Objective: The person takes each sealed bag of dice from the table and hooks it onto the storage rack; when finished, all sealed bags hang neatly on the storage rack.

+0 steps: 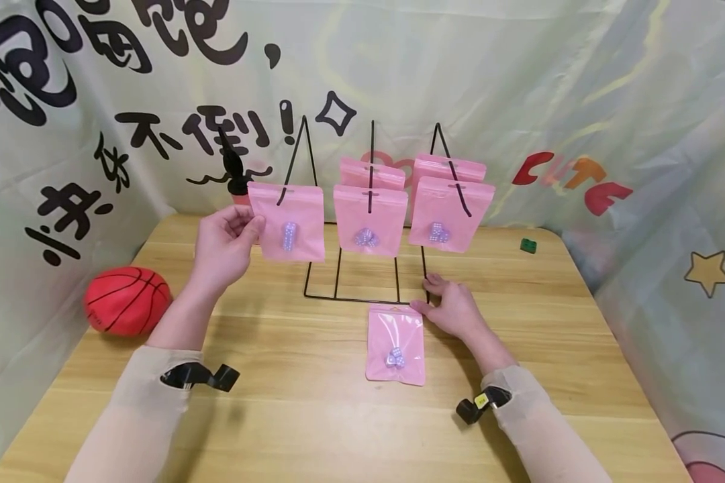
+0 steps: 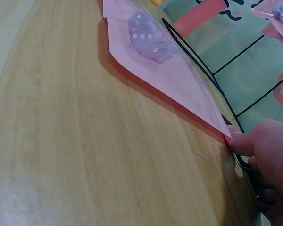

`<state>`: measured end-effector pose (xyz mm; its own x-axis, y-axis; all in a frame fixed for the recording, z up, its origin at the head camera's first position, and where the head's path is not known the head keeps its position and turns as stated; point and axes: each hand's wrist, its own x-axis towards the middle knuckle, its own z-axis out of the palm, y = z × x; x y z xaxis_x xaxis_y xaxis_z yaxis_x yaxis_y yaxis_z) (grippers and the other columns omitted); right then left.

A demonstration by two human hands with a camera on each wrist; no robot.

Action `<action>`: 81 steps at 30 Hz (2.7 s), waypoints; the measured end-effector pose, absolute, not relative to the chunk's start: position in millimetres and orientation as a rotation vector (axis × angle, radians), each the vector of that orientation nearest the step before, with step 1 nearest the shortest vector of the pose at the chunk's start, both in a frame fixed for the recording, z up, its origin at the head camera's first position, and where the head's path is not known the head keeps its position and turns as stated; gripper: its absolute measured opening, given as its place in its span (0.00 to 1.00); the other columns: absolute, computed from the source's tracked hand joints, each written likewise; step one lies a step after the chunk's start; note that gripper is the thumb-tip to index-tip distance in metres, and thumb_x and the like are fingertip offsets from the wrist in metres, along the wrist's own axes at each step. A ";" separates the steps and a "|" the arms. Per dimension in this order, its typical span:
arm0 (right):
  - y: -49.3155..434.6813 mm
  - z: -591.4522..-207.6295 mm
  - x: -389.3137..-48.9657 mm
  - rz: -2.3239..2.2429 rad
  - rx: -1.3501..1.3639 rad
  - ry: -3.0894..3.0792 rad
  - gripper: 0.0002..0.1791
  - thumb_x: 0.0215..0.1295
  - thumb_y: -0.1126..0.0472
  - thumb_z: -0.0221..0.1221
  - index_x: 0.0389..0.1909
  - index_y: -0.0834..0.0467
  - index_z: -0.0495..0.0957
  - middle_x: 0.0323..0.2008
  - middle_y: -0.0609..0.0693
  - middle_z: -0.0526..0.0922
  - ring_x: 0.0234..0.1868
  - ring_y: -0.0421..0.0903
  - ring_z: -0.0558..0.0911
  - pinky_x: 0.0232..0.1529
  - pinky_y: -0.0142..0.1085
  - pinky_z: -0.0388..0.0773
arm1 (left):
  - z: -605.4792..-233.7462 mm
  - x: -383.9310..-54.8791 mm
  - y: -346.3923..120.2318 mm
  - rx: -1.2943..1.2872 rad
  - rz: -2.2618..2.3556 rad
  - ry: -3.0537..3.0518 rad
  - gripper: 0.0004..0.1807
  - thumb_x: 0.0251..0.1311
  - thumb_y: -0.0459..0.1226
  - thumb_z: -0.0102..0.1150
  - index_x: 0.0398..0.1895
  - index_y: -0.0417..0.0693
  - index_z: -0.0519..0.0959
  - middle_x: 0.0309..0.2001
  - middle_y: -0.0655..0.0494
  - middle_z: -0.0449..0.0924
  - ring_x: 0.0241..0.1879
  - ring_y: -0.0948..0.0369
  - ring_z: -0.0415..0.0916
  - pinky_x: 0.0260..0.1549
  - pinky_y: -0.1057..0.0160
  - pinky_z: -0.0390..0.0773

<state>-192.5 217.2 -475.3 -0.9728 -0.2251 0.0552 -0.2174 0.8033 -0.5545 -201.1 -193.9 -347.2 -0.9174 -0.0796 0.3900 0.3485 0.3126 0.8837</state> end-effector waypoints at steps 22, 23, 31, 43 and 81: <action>217.6 -474.9 -192.9 -0.901 -0.320 2.955 0.35 0.69 0.50 0.72 0.67 0.69 0.77 0.74 0.64 0.69 0.75 0.65 0.67 0.76 0.57 0.62 | -335.6 -245.8 -184.2 -0.168 -1.606 -2.213 0.11 0.74 0.33 0.64 0.45 0.28 0.83 0.38 0.46 0.85 0.35 0.62 0.79 0.36 0.71 0.78; 217.5 -474.9 -192.9 -0.901 -0.320 2.955 0.35 0.69 0.50 0.72 0.67 0.69 0.77 0.74 0.64 0.69 0.75 0.65 0.67 0.76 0.57 0.62 | -335.6 -246.9 -183.8 -0.163 -1.609 -2.213 0.11 0.74 0.33 0.64 0.46 0.28 0.83 0.38 0.46 0.85 0.35 0.62 0.79 0.36 0.71 0.78; 215.8 -473.6 -191.9 -0.918 -0.309 2.944 0.35 0.68 0.49 0.72 0.66 0.69 0.77 0.74 0.64 0.69 0.76 0.64 0.66 0.76 0.57 0.61 | -336.7 -248.3 -185.9 -0.140 -1.641 -2.210 0.13 0.73 0.34 0.65 0.49 0.28 0.83 0.39 0.48 0.86 0.38 0.64 0.82 0.42 0.72 0.81; 217.0 -474.8 -192.4 -0.900 -0.332 2.962 0.35 0.68 0.50 0.72 0.66 0.69 0.78 0.72 0.65 0.70 0.75 0.65 0.68 0.76 0.57 0.63 | -342.8 -235.8 -204.5 -0.156 -1.661 -2.175 0.12 0.72 0.34 0.67 0.52 0.34 0.85 0.48 0.46 0.89 0.45 0.66 0.85 0.48 0.70 0.82; 217.2 -473.5 -194.2 -0.940 -0.324 2.930 0.35 0.69 0.50 0.72 0.67 0.69 0.77 0.74 0.64 0.69 0.76 0.64 0.66 0.77 0.56 0.61 | -429.5 -155.7 -169.4 -0.377 -1.665 -2.678 0.16 0.71 0.39 0.70 0.53 0.35 0.87 0.45 0.48 0.90 0.44 0.53 0.88 0.44 0.63 0.87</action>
